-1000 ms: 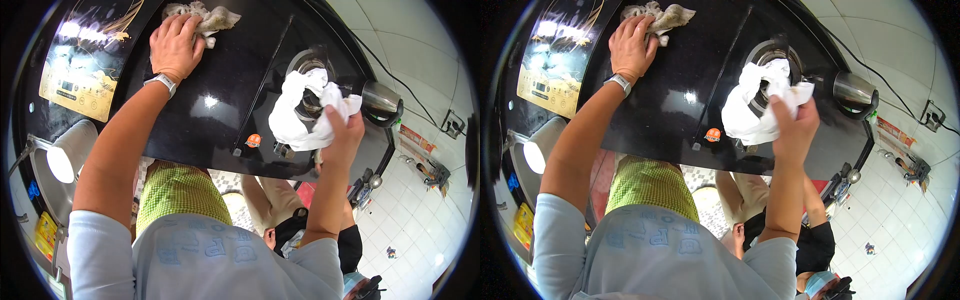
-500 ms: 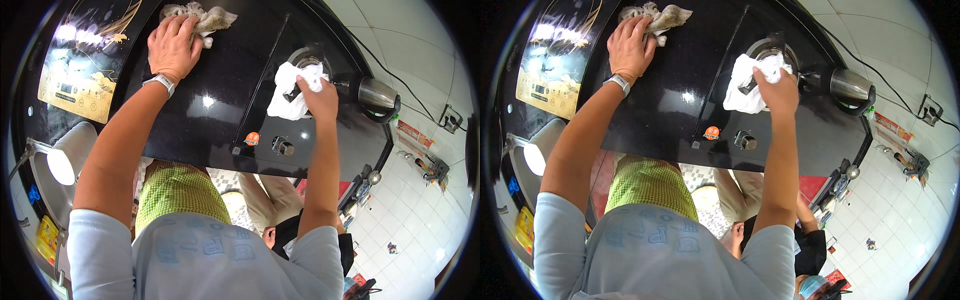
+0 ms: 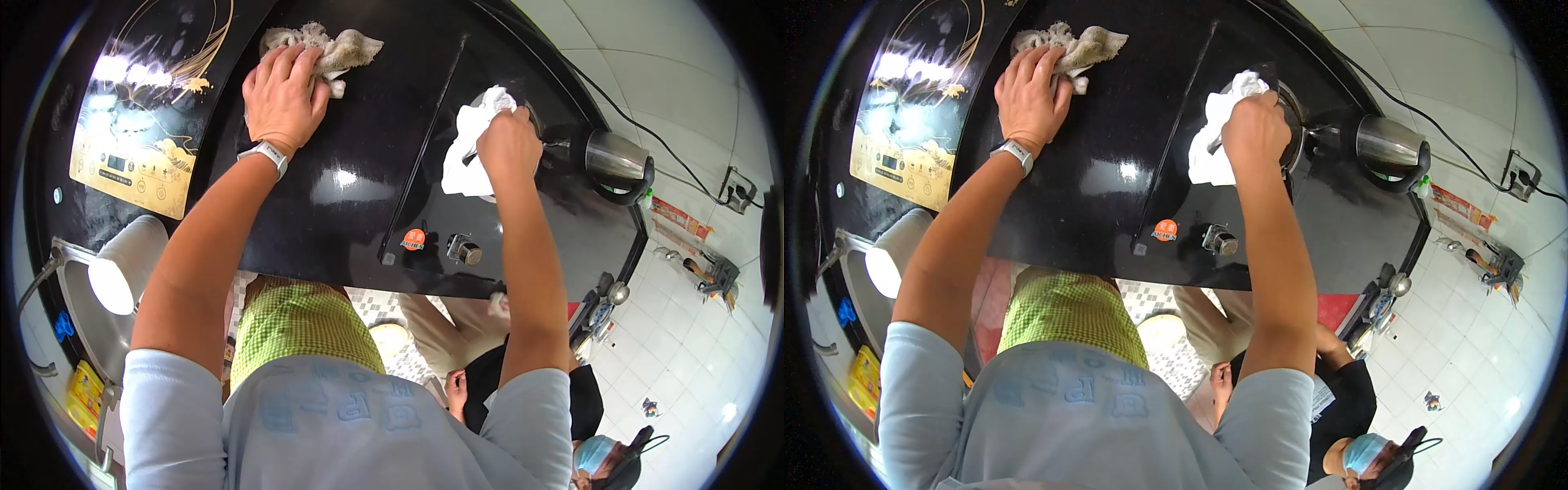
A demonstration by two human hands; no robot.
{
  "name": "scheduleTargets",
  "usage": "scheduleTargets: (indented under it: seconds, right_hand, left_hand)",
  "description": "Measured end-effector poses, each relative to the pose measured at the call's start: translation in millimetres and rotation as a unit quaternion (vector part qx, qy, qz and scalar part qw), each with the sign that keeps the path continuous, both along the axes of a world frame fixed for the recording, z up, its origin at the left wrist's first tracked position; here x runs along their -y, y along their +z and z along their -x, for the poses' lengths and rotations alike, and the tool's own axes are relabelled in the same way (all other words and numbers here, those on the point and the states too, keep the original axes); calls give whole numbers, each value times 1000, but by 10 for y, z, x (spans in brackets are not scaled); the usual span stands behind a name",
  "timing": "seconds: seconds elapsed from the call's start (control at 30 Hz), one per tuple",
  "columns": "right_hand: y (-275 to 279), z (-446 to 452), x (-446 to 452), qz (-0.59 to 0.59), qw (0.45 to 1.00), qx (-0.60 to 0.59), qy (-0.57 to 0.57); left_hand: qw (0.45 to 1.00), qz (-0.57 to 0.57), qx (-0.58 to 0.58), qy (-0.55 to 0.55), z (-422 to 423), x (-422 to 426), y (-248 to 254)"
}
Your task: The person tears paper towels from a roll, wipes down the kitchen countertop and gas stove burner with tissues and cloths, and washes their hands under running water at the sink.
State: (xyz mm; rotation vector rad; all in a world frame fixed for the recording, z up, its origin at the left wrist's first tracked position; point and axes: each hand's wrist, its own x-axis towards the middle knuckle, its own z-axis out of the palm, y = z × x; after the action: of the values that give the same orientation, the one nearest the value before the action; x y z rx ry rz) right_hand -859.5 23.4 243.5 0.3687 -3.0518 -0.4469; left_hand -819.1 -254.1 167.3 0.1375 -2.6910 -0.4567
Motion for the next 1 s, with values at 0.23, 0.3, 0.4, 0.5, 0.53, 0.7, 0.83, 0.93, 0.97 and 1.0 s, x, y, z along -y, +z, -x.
scheduleTargets:
  seconds: [0.23, 0.3, 0.4, 0.5, 0.53, 0.7, 0.83, 0.93, 0.97, 1.0]
  right_hand:
    - [-32, 386, 100, -104, 955, 222, -165]
    - [-99, 446, 92, -134, 952, 231, -152]
    - [-98, 481, 121, -140, 948, 211, -194]
    - [3, 574, 149, -249, 893, 335, -168]
    - [-122, 542, 70, -245, 895, 331, -172]
    - [-2, 612, 128, -136, 894, 358, -233]
    - [27, 756, -3, -6, 882, 381, -277]
    - [-2, 833, -296, 85, 810, 425, -396]
    - [35, 785, -439, 235, 766, 440, -404]
    - [49, 731, -514, 378, 705, 446, -401]
  left_hand:
    - [1000, 3, 8, -3, 6, -14, 48]
    - [1000, 0, 13, -7, 9, -8, 50]
    - [1000, 0, 27, -7, 26, -27, 104]
    - [1000, 0, 17, -10, 35, -40, 140]
    - [1000, -2, 17, -6, 29, -41, 140]
    - [1000, -10, 19, -11, 25, -39, 181]
    - [1000, -13, 23, -12, 26, -44, 205]
    - [999, -14, 28, -11, 30, -38, 201]
    - [999, -16, 28, -9, 32, -40, 204]
    - [1000, -16, 24, -9, 32, -39, 203]
